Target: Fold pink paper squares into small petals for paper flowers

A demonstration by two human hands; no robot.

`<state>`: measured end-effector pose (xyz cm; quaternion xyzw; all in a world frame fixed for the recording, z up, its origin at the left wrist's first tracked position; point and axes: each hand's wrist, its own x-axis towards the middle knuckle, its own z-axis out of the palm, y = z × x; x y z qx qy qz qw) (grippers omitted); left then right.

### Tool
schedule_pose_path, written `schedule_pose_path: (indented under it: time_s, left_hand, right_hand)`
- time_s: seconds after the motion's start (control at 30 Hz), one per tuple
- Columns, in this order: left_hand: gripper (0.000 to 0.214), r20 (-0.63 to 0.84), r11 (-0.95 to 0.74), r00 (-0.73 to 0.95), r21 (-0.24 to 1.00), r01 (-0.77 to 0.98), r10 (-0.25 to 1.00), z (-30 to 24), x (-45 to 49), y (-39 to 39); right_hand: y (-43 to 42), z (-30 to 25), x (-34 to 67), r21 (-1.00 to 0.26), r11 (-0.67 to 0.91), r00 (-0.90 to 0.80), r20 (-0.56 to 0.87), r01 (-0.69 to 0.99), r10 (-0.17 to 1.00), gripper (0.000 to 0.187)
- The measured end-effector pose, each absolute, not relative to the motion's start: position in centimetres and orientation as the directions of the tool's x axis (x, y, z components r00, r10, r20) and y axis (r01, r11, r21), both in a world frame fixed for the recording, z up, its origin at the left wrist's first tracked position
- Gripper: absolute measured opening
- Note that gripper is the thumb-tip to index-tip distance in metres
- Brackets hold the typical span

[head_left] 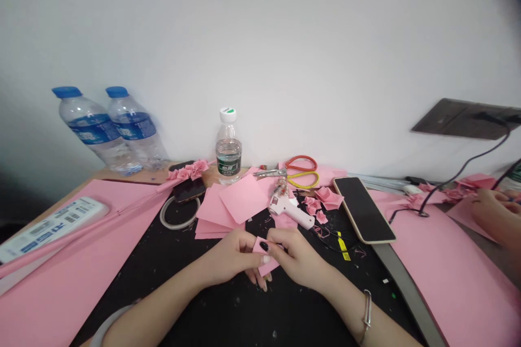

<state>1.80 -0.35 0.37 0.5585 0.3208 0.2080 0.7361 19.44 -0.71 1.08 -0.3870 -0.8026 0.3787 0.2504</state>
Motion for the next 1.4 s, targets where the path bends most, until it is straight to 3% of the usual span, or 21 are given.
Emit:
schedule_pose_path:
  time_s: [0.13, 0.2, 0.3, 0.4, 0.53, 0.63, 0.9, 1.0, 1.1, 1.2, 1.3, 1.37, 1.4]
  left_hand:
    - [0.019, -0.234, 0.221, 0.634, 0.97, 0.101, 0.737, 0.3, 2.0, -0.3]
    - [0.021, -0.206, 0.145, 0.552, 0.978, 0.153, 0.808, 0.2, 2.0, -0.3]
    - [0.022, -0.109, -0.01, 0.439, 0.966, 0.258, 0.892, 0.0, 2.0, -0.4]
    - [0.022, 0.045, -0.183, 0.366, 0.918, 0.351, 0.929, -0.1, 1.9, -0.6]
    - [0.02, 0.163, -0.338, 0.448, 0.876, 0.344, 0.879, 0.2, 2.1, -0.8]
    - [0.014, 0.164, -0.386, 0.569, 0.875, 0.293, 0.805, 0.4, 2.3, -1.1]
    - [0.011, 0.078, -0.334, 0.582, 0.876, 0.347, 0.809, 0.9, 2.2, -1.4]
    - [0.014, 0.061, -0.233, 0.474, 0.92, 0.315, 0.879, 0.9, 2.1, -0.9]
    - [0.023, 0.018, -0.091, 0.342, 0.976, 0.198, 0.939, 0.6, 2.0, -0.4]
    - [0.025, -0.055, 0.05, 0.36, 0.999, 0.021, 0.931, 0.4, 2.0, -0.1]
    - [0.032, -0.157, 0.207, 0.407, 0.975, -0.082, 0.9, 0.3, 2.1, 0.1]
    - [0.033, -0.215, 0.276, 0.403, 0.956, -0.099, 0.889, 0.2, 2.1, 0.2]
    - [0.033, -0.232, 0.291, 0.394, 0.952, -0.094, 0.889, 0.1, 2.1, 0.2]
  right_hand:
    - [-0.5, 0.8, 19.4, -0.812, 0.393, -0.534, 0.12, 0.432, 0.837, 0.029]
    - [-0.2, 0.8, 19.6, -0.824, 0.381, -0.491, 0.148, 0.419, 0.859, 0.019]
    - [0.0, 1.0, 19.9, -0.827, 0.379, -0.366, 0.23, 0.415, 0.902, 0.008]
    - [-0.4, 1.2, 19.8, -0.795, 0.431, -0.343, 0.299, 0.427, 0.89, 0.016]
    - [-1.5, 1.2, 19.0, -0.771, 0.496, -0.529, 0.248, 0.4, 0.811, 0.016]
    - [-1.9, 1.1, 18.6, -0.781, 0.462, -0.54, 0.194, 0.42, 0.819, 0.02]
    - [-1.4, 0.9, 19.0, -0.798, 0.446, -0.403, 0.281, 0.405, 0.871, 0.018]
    - [-1.2, 0.9, 19.1, -0.851, 0.384, -0.283, 0.294, 0.357, 0.913, 0.022]
    - [-1.1, 0.8, 19.0, -0.916, 0.306, -0.243, 0.245, 0.26, 0.939, 0.025]
    - [-1.0, 0.4, 18.8, -0.945, 0.249, -0.298, 0.179, 0.214, 0.938, 0.024]
    - [-0.8, -0.1, 18.8, -0.921, 0.252, -0.304, 0.159, 0.297, 0.939, 0.017]
    - [-0.6, -0.3, 18.9, -0.881, 0.293, -0.235, 0.217, 0.371, 0.948, 0.005]
    - [-0.5, -0.2, 19.1, -0.857, 0.322, -0.198, 0.262, 0.402, 0.945, 0.008]
